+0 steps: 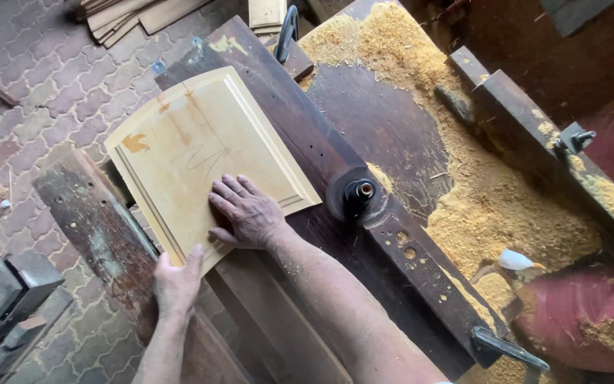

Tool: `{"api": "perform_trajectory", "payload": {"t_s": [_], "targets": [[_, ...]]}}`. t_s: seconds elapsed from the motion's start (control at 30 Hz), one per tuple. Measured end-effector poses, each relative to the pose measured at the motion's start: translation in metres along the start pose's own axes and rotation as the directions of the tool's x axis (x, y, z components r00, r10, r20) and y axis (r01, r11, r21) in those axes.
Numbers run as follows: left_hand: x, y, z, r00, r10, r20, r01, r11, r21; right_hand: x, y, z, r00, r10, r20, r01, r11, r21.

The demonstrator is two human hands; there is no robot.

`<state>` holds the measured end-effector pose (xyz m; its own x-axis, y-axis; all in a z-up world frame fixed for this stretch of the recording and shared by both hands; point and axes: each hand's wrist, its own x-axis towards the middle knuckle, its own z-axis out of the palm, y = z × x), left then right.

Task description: The recorder applies wood glue to the edges of a panel and then uses a shaper machine to route the edges.

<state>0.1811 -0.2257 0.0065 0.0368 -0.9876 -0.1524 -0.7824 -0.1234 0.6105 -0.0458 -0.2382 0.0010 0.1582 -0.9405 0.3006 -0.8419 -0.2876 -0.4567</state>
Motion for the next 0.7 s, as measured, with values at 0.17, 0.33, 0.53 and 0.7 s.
{"api": "perform_trajectory", "payload": {"t_s": [0.17, 0.33, 0.53, 0.7], "targets": [[0.005, -0.021, -0.007, 0.943, -0.301, 0.146, 0.316, 0.943, -0.101, -0.010, -0.001, 0.000, 1.000, 0.001, -0.023, 0.000, 0.999, 0.054], [-0.050, -0.011, -0.021, 0.887, -0.390, 0.246, 0.441, 0.873, -0.208, -0.050, -0.019, -0.021, 0.999, -0.038, -0.018, 0.040, 0.993, 0.110], [-0.185, -0.024, -0.026, 0.863, -0.453, 0.222, 0.496, 0.844, -0.205, -0.146, -0.062, -0.066, 0.990, -0.135, 0.044, 0.120, 0.963, 0.241], [-0.299, -0.045, 0.005, 0.864, -0.439, 0.246, 0.445, 0.895, 0.033, -0.249, -0.076, -0.095, 0.971, -0.179, 0.156, 0.137, 0.959, 0.248]]}}
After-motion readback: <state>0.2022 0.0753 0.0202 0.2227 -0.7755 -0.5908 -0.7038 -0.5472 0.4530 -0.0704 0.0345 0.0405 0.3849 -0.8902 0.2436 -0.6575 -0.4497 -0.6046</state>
